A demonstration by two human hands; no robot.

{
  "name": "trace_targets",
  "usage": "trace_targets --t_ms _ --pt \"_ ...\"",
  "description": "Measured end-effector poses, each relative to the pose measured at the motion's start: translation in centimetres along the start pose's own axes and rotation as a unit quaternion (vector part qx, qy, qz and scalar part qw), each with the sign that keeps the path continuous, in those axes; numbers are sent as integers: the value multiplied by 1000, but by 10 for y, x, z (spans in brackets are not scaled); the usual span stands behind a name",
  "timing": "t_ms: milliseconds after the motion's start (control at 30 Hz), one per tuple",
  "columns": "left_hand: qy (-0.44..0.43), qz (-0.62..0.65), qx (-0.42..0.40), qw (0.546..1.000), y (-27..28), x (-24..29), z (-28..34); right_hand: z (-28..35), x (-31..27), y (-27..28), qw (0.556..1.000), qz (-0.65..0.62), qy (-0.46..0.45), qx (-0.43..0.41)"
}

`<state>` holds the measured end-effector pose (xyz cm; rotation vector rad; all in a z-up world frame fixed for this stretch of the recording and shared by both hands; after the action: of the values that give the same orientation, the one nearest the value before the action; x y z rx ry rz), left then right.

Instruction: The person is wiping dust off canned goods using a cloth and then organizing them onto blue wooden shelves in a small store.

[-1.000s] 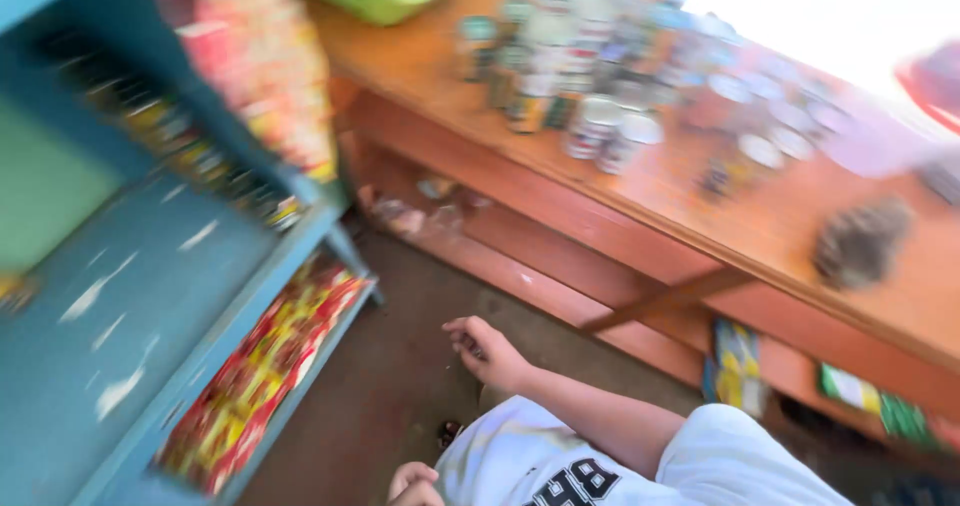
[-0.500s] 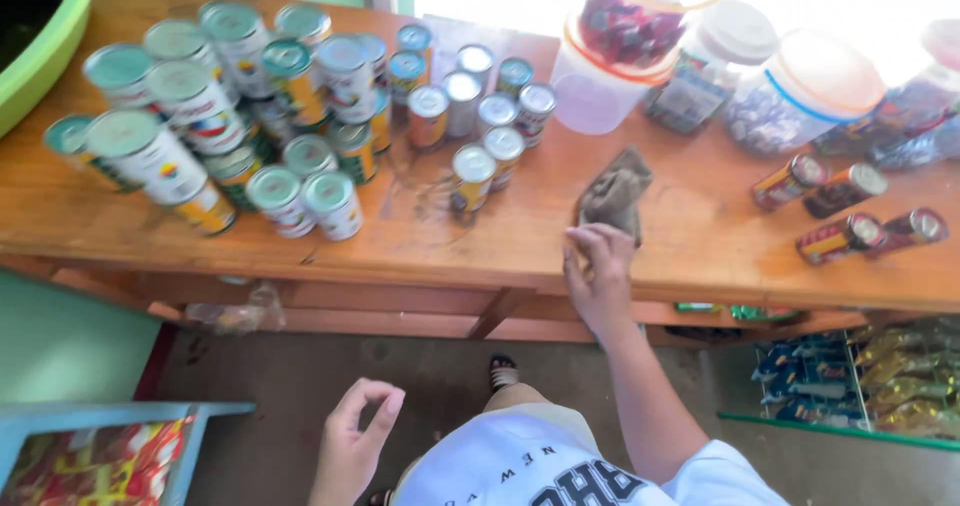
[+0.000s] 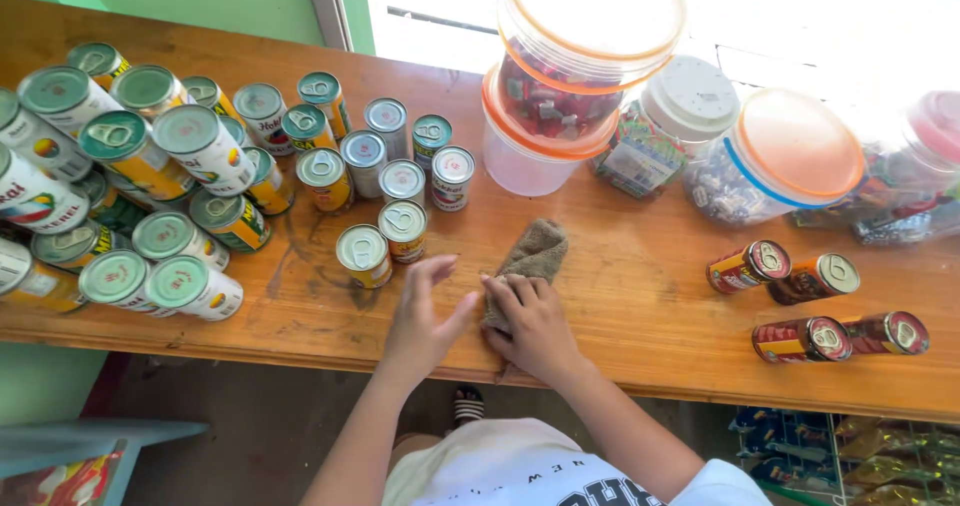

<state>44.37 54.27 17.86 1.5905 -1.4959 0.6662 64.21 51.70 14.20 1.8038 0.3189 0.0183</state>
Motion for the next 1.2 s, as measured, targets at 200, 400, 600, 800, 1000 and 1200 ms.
trace_targets --t_ms 200,400,600,800,1000,1200 --pt "-4 -88 -9 996 -35 -4 -51 20 57 66 988 -102 30 -113" --pt "-66 -505 89 856 7 -14 -47 62 134 98 962 -186 -165 -111" --pt "53 -499 72 862 38 -36 -35 32 128 67 935 -85 -336 -75" --pt "169 -315 108 928 59 -25 -26 19 114 74 975 -132 -147 -97" --pt "163 -249 118 947 69 -28 2 22 118 46 957 -225 -156 -94" --pt "116 -45 108 986 53 -52 37 11 113 25 989 -36 -97 -102"
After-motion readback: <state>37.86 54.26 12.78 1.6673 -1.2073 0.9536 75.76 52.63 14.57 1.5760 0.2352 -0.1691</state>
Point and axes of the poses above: each hand's wrist, its own z-axis away from the middle knuckle, its own y-axis out of the back of the hand, x = y × z, the point moved 3 cm from there along -z, towards the middle knuckle, and after that the axes turned 11 degrees about -y, right-handed, at the moved point
